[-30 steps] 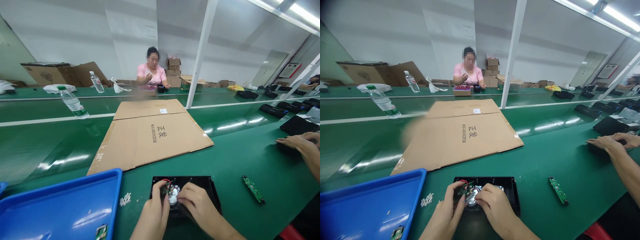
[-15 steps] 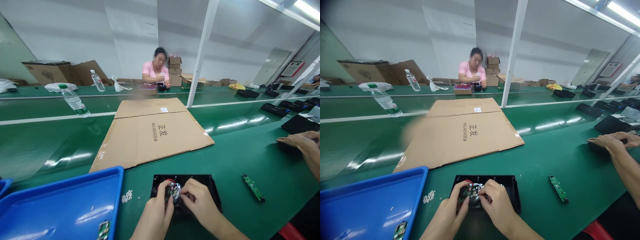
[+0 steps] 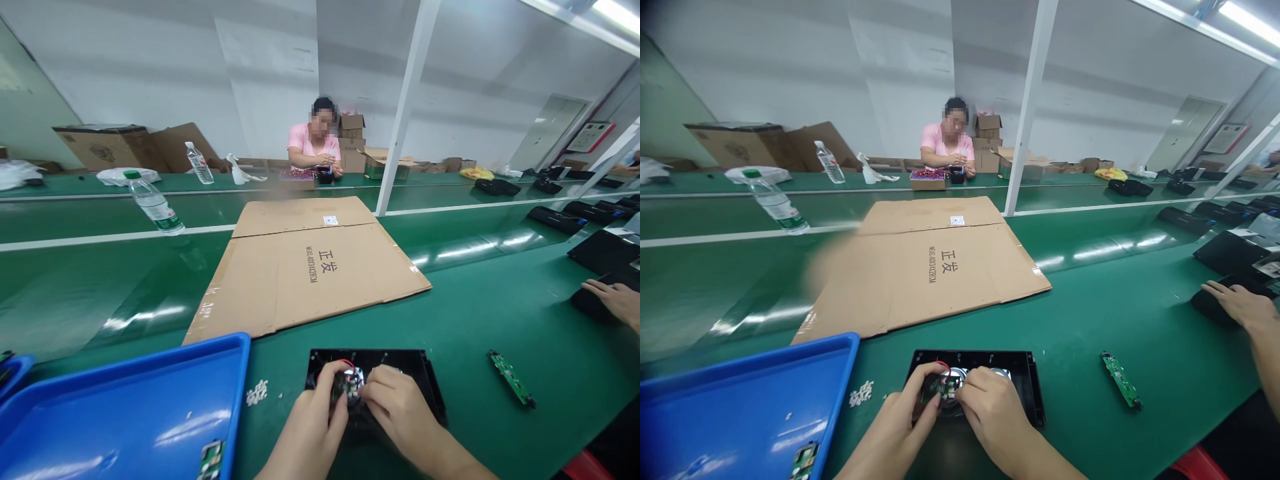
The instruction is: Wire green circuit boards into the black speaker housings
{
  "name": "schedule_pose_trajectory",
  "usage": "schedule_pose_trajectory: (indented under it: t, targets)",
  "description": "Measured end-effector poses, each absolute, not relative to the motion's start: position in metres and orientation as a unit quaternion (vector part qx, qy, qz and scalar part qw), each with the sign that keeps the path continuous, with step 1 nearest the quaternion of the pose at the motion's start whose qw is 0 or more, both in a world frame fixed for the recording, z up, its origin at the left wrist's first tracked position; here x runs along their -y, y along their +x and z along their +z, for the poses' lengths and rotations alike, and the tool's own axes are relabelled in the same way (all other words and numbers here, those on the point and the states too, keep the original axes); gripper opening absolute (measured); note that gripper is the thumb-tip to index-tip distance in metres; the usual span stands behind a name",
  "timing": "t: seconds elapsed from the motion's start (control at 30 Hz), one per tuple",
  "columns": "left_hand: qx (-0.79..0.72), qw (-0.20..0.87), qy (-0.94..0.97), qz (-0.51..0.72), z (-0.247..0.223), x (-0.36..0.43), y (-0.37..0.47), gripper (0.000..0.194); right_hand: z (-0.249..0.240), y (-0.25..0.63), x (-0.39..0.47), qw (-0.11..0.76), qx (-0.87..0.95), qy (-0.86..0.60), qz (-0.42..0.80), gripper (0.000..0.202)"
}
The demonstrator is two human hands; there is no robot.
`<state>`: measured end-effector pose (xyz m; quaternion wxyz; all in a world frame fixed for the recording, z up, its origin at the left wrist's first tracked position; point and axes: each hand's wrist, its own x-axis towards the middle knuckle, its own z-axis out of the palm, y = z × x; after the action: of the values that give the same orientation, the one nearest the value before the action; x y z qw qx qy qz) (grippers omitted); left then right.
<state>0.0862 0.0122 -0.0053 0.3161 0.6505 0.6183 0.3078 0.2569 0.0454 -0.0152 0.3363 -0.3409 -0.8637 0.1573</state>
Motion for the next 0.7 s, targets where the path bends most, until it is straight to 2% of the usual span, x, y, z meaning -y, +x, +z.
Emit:
schedule_pose_trajectory:
  t: [0.17, 0.3, 0.43, 0.53, 0.7]
  targets:
    - [-0.573, 0.305, 0.696, 0.308, -0.004, -0.010, 0.086, 0.033, -0.021, 0.256, -0.042, 0.318, 0.870, -0.359, 0.114, 0.041]
    - [-0.542, 0.285, 0.731, 0.302, 0.001, -0.011, 0.085, 0.032, -0.026, 0.258, -0.041, 0.294, 0.842, -0.424, 0.157, 0.016]
    - [-0.513, 0.268, 0.759, 0.297, 0.006, -0.013, 0.083, 0.032, -0.019, 0.260, -0.044, 0.258, 0.836, -0.434, 0.217, 0.038]
    - [-0.503, 0.278, 0.763, 0.296, 0.008, -0.013, 0.082, 0.032, -0.014, 0.260, -0.045, 0.264, 0.837, -0.410, 0.249, 0.027]
    - [-0.522, 0.267, 0.759, 0.283, 0.006, -0.012, 0.085, 0.028, -0.018, 0.258, -0.042, 0.277, 0.840, -0.402, 0.236, 0.017]
